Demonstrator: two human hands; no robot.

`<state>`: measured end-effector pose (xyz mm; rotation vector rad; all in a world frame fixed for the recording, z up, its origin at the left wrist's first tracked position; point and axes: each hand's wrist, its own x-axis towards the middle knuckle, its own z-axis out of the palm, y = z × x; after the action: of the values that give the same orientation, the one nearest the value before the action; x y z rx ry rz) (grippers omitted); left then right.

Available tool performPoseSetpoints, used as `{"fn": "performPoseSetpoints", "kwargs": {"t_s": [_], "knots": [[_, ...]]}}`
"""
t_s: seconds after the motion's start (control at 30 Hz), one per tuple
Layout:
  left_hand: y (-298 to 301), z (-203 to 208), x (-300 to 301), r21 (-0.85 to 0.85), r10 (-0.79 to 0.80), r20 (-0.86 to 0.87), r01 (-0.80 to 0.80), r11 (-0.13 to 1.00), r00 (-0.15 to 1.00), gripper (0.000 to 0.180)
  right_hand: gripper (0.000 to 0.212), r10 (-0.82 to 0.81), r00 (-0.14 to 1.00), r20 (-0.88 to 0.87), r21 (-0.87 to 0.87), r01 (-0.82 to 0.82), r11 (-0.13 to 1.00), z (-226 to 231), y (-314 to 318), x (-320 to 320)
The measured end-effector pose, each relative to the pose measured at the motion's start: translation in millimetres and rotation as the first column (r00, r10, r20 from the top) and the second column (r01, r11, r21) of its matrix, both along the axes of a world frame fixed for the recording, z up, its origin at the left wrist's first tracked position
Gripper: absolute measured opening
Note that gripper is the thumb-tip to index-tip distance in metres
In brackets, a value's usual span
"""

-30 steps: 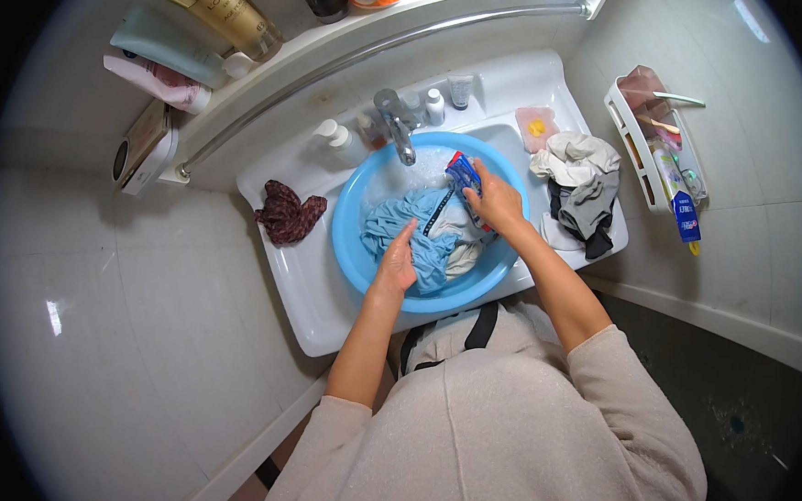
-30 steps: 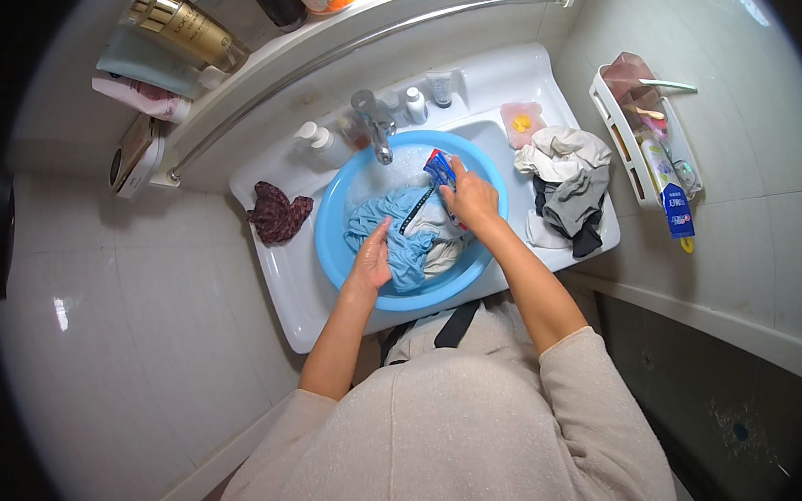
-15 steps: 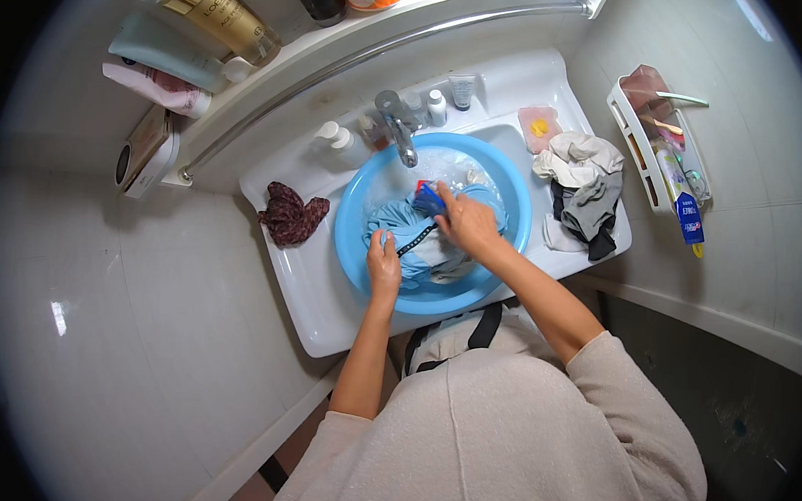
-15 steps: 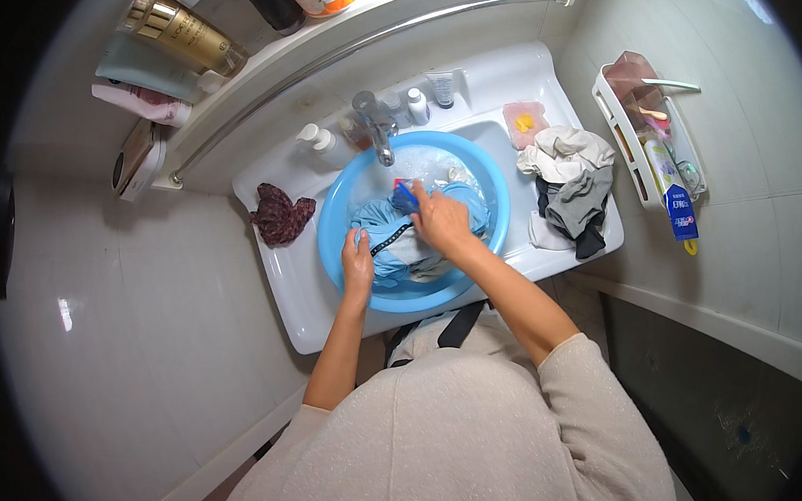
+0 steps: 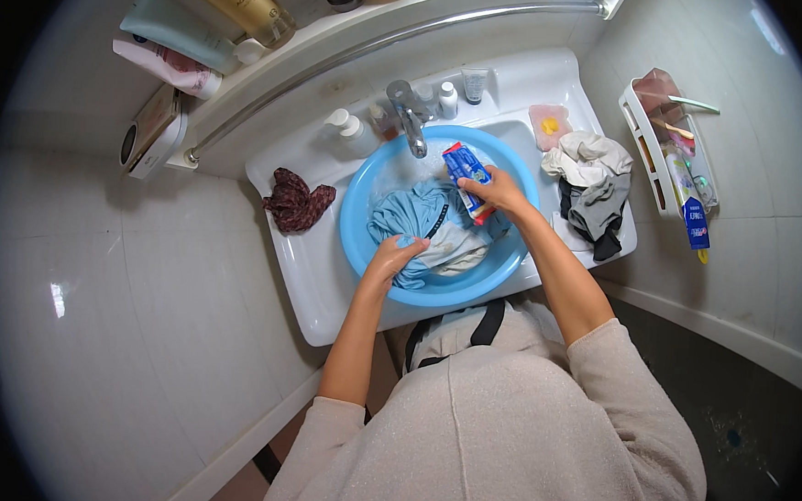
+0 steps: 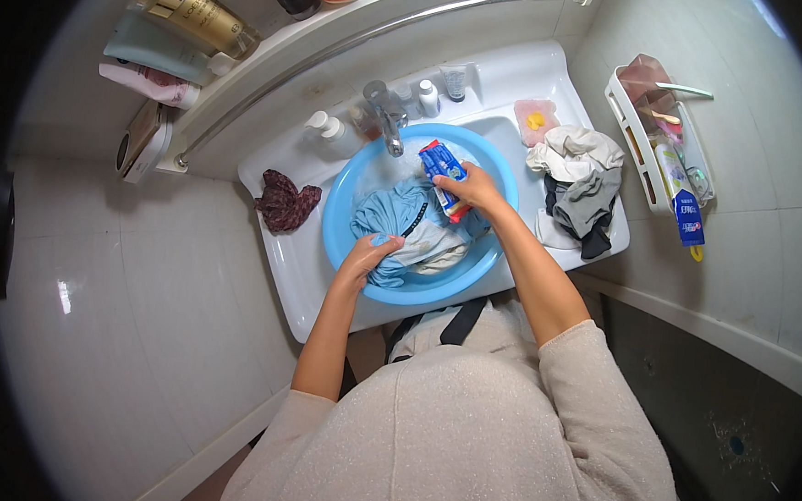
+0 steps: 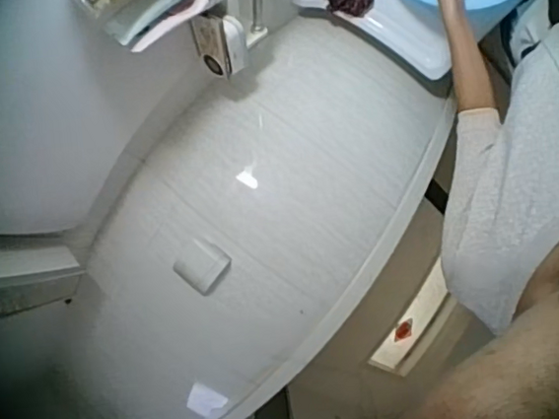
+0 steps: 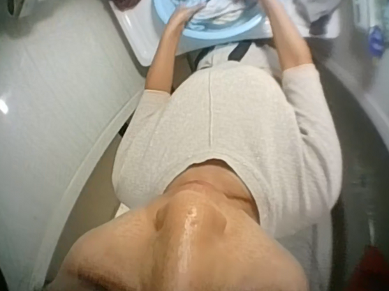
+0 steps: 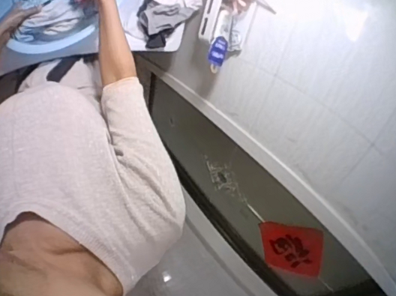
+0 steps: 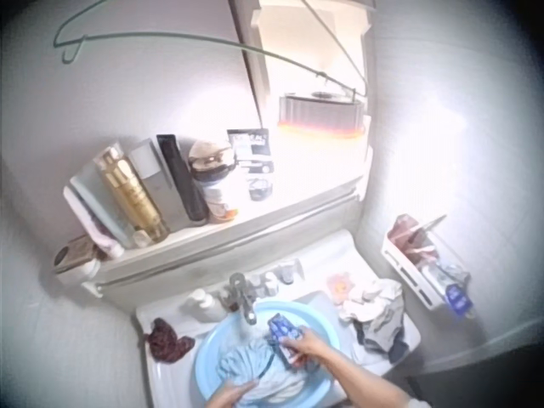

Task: The person hand washes clothes in a blue basin placed in a bathroom sink. They scrub a dark patterned cloth, apply detergent from a blue and yellow box, rinse under running water, and then wash a light blue garment. The person wrings out the items and places them aside.

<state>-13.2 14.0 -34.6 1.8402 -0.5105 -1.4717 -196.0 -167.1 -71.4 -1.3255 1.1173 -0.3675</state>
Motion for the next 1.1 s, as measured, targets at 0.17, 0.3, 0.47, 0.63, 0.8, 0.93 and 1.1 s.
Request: {"fn": "performPoseSetpoints", "kwargs": {"t_s": [0.17, 0.3, 0.47, 0.63, 0.8, 0.93, 1.1], "knots": [[-11, 3, -1, -0.018, -0.32, 0.293, 0.34, 0.94, 0.901, 0.033, 0.05, 0.185, 0.982, -0.03, 0.015, -0.185, 0.983, -4, 11, 21], [-4, -24, 4, -0.172, -0.309, 0.464, 0.427, 0.888, 0.83, 0.038, 0.053, 0.16, 0.987, 0.007, 0.07, -0.16, 0.985, -10, 17, 13], [-7, 15, -6, -0.254, -0.244, 0.327, 0.333, 0.908, 0.913, 0.031, 0.047, -0.018, 0.966, 0.258, 0.248, -0.048, 0.968, 59, 23, -7], [-17, 50, 8, -0.255, -0.241, -0.01, 0.231, 0.939, 0.97, 0.029, 0.05, -0.121, 0.868, 0.482, 0.271, -0.016, 0.963, 116, 22, -13], [-37, 78, -2, -0.452, -0.192, -0.784, -0.331, 0.829, 0.59, 0.065, 0.051, -0.173, 0.778, 0.604, 0.253, 0.019, 0.967, 145, 27, -6], [-53, 18, -31, -0.193, -0.116, -0.971, -0.396, 0.898, 0.21, 0.042, 0.051, -0.082, 0.874, 0.48, 0.05, 0.066, 0.997, 135, 29, 7], [-63, 41, -35, -0.254, -0.09, -0.925, -0.424, 0.869, 0.369, 0.047, 0.047, -0.146, 0.989, 0.034, -0.508, 0.143, 0.85, 106, 20, 4]]}}
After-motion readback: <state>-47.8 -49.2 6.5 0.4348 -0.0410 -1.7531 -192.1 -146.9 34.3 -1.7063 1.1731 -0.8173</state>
